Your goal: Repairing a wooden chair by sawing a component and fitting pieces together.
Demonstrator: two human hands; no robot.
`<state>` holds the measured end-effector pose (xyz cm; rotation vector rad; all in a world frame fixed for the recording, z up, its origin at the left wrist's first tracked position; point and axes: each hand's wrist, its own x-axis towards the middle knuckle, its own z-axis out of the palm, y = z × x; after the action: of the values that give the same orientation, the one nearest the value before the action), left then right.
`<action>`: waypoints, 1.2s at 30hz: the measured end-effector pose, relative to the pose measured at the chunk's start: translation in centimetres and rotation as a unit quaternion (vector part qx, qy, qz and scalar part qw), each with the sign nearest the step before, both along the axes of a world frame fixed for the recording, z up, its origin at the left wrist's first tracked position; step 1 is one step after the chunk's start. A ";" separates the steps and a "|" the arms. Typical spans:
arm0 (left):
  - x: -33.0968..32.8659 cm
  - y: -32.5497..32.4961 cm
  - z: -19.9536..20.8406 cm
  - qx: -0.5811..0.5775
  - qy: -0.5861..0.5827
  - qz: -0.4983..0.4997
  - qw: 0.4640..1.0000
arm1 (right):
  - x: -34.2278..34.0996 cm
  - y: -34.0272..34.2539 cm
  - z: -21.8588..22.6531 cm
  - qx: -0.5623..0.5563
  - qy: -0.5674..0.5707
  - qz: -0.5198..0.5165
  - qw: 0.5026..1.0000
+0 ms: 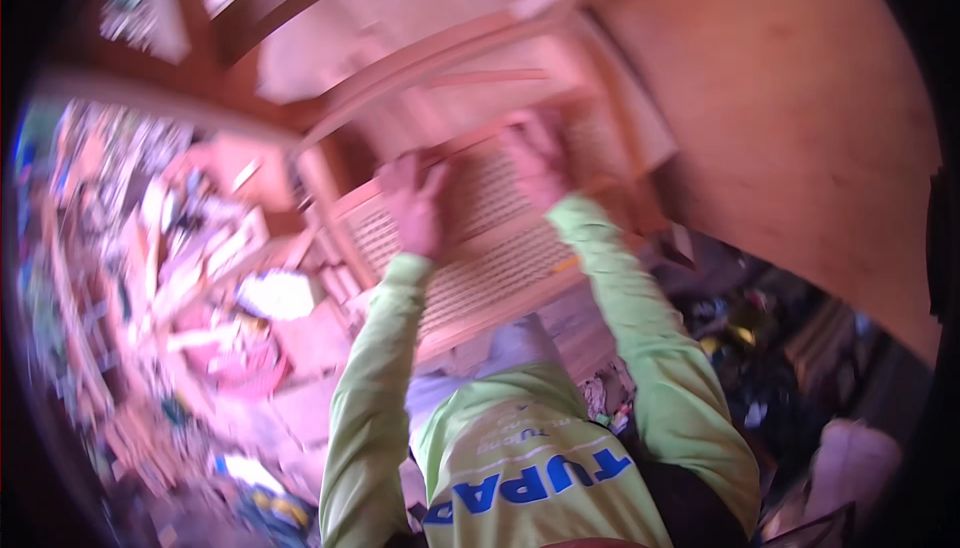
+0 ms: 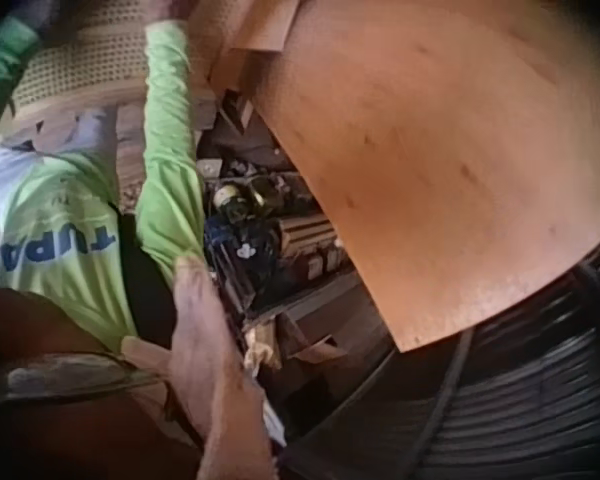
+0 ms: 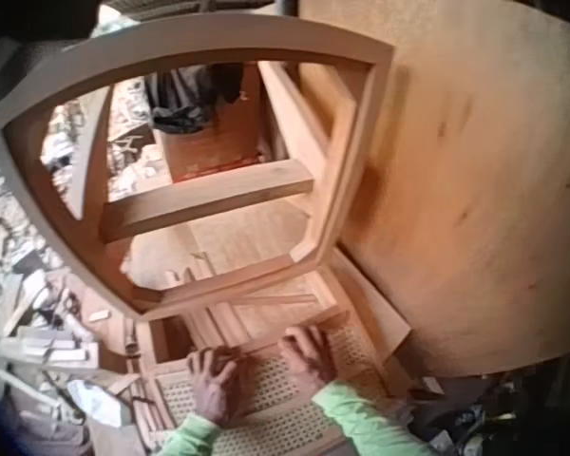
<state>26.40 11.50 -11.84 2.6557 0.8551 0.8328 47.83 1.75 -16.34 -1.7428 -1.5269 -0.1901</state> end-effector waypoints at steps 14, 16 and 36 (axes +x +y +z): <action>-0.1 0.0 -0.6 -0.028 -0.032 -0.025 0.999 | -1.3 0.7 3.2 -0.030 -0.068 0.065 0.995; -0.1 0.2 -0.7 -0.027 -0.037 -0.019 0.999 | -1.2 0.5 3.0 -0.036 -0.076 0.077 0.993; -0.1 0.4 -0.4 -0.053 -0.048 -0.024 0.997 | -2.5 0.4 2.0 -0.007 -0.118 0.030 0.992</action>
<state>26.30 11.90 -12.22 2.5124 0.7861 0.8701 45.33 2.14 -14.38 -1.7304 -1.7516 -0.3674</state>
